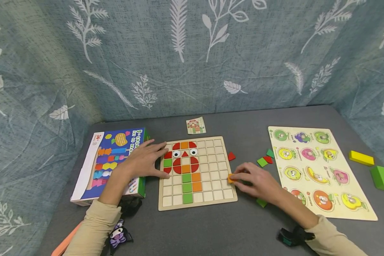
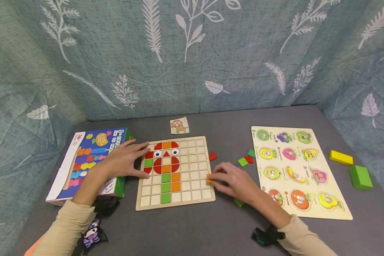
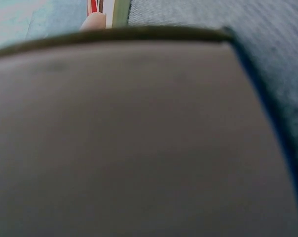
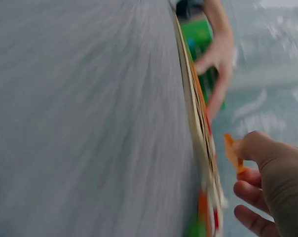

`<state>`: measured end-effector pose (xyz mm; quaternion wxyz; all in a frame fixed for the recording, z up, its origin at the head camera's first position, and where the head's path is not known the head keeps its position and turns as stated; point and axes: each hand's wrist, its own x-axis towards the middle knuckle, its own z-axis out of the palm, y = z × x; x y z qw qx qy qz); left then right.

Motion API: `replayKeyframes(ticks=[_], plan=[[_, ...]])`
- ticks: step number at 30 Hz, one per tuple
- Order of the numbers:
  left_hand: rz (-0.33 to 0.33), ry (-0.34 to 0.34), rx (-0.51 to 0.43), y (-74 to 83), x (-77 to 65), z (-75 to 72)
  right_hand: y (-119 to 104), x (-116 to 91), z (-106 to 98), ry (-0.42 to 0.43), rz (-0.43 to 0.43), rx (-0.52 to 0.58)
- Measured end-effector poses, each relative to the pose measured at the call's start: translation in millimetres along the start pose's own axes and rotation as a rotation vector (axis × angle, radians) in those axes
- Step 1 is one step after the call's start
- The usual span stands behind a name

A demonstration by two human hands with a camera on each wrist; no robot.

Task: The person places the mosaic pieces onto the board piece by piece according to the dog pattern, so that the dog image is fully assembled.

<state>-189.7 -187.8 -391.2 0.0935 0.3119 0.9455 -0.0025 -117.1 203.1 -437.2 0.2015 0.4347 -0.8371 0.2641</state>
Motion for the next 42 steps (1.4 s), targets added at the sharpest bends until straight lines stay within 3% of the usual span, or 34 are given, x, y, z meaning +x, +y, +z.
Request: replayKeyframes(ticks=[8, 18, 33, 37, 42], plan=[[-0.003, -0.004, -0.019, 1.0, -0.4, 0.0, -21, 44, 33, -0.113, -0.014, -0.043], [0.004, 0.004, -0.002, 0.8, -0.1, -0.3, -22, 58, 45, -0.148, 0.028, -0.056], [0.002, -0.002, -0.014, 0.3, 1.0, -0.4, -24, 58, 48, -0.165, 0.028, -0.064], [0.011, 0.006, -0.011, 0.3, 0.5, 0.0, -26, 49, 40, -0.151, 0.04, -0.081], [-0.002, 0.002, -0.008, -0.2, -0.4, -0.5, -19, 21, 21, -0.092, 0.079, -0.088]])
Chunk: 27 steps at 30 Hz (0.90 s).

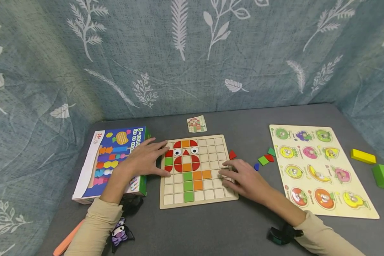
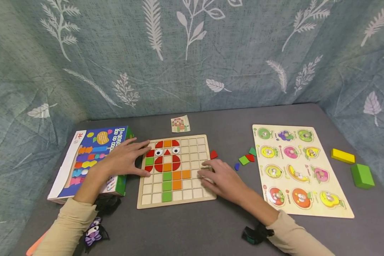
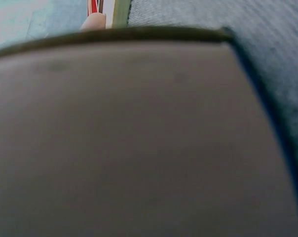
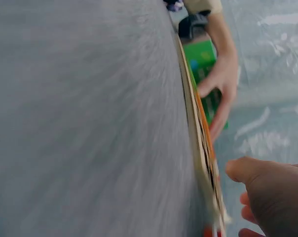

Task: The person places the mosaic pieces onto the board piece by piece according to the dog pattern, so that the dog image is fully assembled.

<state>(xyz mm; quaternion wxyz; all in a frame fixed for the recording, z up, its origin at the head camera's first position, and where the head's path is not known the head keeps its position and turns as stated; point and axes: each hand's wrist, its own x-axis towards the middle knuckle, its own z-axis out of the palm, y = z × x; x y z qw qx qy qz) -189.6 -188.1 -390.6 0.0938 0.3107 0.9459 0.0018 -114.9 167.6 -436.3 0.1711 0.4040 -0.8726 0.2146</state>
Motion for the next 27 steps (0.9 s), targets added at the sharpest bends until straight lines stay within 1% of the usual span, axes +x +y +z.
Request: replayKeyframes(ticks=[6, 9, 12, 18, 27], plan=[[0.005, 0.011, 0.014, -0.9, -0.1, -0.9, 15, -38, -19, 0.008, 0.051, -0.029], [0.006, 0.012, 0.008, -0.8, 0.0, -0.5, 18, -51, -26, 0.023, 0.045, -0.029], [0.005, 0.007, 0.0, -0.2, 0.2, 0.4, 18, -60, -30, 0.047, 0.028, -0.027], [0.004, 0.003, -0.009, 0.0, 0.2, 0.5, 19, -70, -33, 0.064, 0.012, -0.027], [-0.002, -0.001, -0.012, -0.1, 0.2, 0.2, 18, -69, -35, 0.056, -0.036, -0.058]])
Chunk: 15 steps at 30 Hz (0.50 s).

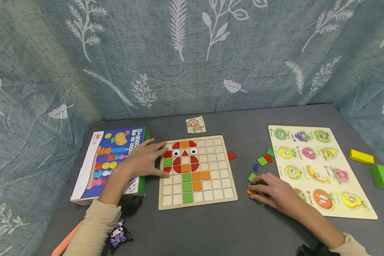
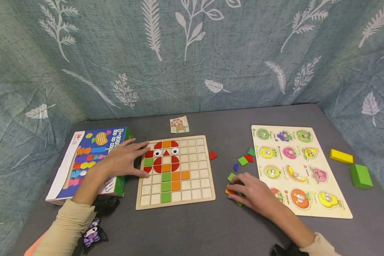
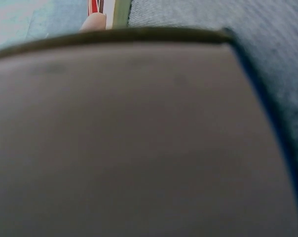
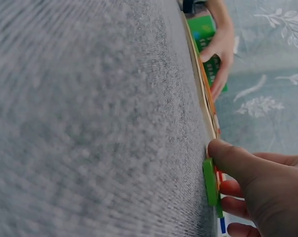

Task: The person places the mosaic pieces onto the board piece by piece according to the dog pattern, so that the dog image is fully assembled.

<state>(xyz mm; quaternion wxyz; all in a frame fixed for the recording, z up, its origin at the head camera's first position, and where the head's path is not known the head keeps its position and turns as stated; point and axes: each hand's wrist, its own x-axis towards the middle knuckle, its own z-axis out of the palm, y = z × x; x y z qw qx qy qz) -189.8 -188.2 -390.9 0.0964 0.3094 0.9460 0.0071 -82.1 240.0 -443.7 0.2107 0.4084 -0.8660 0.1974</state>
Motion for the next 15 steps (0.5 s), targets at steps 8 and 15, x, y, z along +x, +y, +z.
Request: replayKeyframes(ticks=[8, 15], plan=[[-0.005, 0.002, 0.004, 0.5, -0.1, 0.3, -0.7, 1.4, 1.8, 0.015, -0.016, -0.009], [0.0, 0.002, 0.006, 0.2, 0.3, -0.1, -1.8, 5.1, 3.1, 0.017, -0.02, -0.009]])
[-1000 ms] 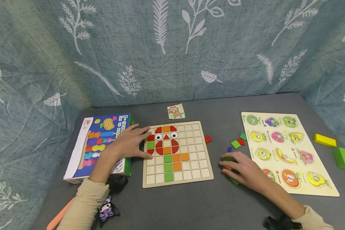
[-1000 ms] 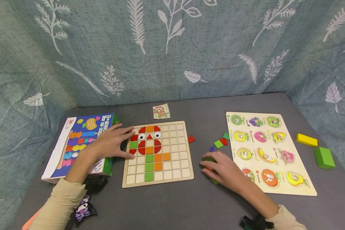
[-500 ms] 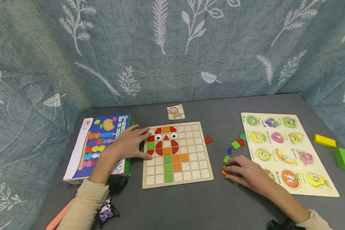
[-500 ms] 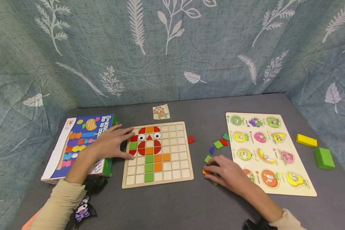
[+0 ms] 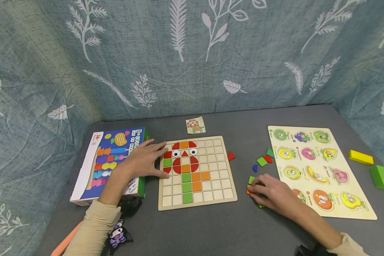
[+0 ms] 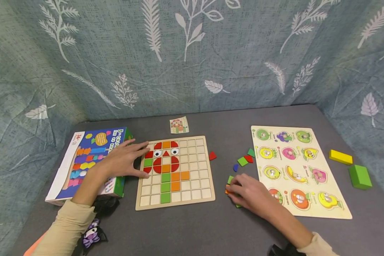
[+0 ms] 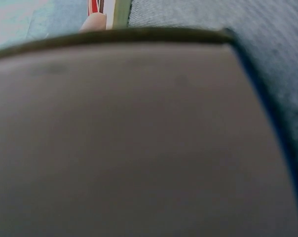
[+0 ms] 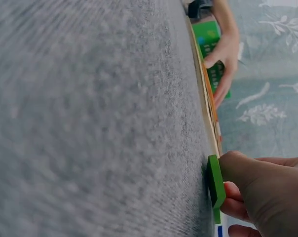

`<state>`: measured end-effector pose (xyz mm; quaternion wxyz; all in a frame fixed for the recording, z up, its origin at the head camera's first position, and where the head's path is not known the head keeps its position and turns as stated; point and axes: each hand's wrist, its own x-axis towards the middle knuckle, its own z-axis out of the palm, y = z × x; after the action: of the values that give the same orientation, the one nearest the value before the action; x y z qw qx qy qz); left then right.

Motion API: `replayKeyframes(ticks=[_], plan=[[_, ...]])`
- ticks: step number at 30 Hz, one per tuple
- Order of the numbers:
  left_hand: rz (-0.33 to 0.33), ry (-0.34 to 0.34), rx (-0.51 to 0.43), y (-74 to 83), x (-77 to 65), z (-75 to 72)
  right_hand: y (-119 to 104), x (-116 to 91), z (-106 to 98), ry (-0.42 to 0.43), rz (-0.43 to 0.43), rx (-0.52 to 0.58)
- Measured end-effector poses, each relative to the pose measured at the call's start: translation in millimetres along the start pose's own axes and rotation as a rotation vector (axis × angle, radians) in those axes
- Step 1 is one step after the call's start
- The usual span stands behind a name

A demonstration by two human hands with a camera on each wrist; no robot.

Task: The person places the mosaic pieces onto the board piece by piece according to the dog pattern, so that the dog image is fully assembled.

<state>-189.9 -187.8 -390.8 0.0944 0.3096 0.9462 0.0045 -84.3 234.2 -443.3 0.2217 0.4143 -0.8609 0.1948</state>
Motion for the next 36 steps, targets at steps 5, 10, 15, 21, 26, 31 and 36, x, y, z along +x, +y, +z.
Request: replayKeyframes(ticks=[5, 10, 15, 21, 26, 31, 36], plan=[[-0.004, -0.006, -0.006, -0.6, 0.5, 0.6, -2, 5, -2, -0.054, -0.006, -0.002], [-0.005, -0.004, -0.003, -1.0, 0.4, 0.4, -1, 11, -2, -0.099, -0.027, -0.018], [-0.005, 0.001, 0.005, -0.9, 0.6, 0.3, 5, 14, 0, -0.101, -0.044, 0.004], [0.0, -0.004, 0.014, -1.2, 0.1, 0.5, 6, 22, 8, -0.051, -0.053, 0.094], [-0.002, 0.003, 0.014, -1.5, -0.3, 0.0, -10, 49, 24, -0.037, -0.135, 0.16], [0.004, -0.004, 0.01, -0.8, -0.4, -0.2, -25, 75, 43, -0.046, -0.179, 0.155], [0.0, -0.006, -0.002, -1.1, -0.6, 0.5, -33, 87, 54, -0.105, -0.157, 0.149]])
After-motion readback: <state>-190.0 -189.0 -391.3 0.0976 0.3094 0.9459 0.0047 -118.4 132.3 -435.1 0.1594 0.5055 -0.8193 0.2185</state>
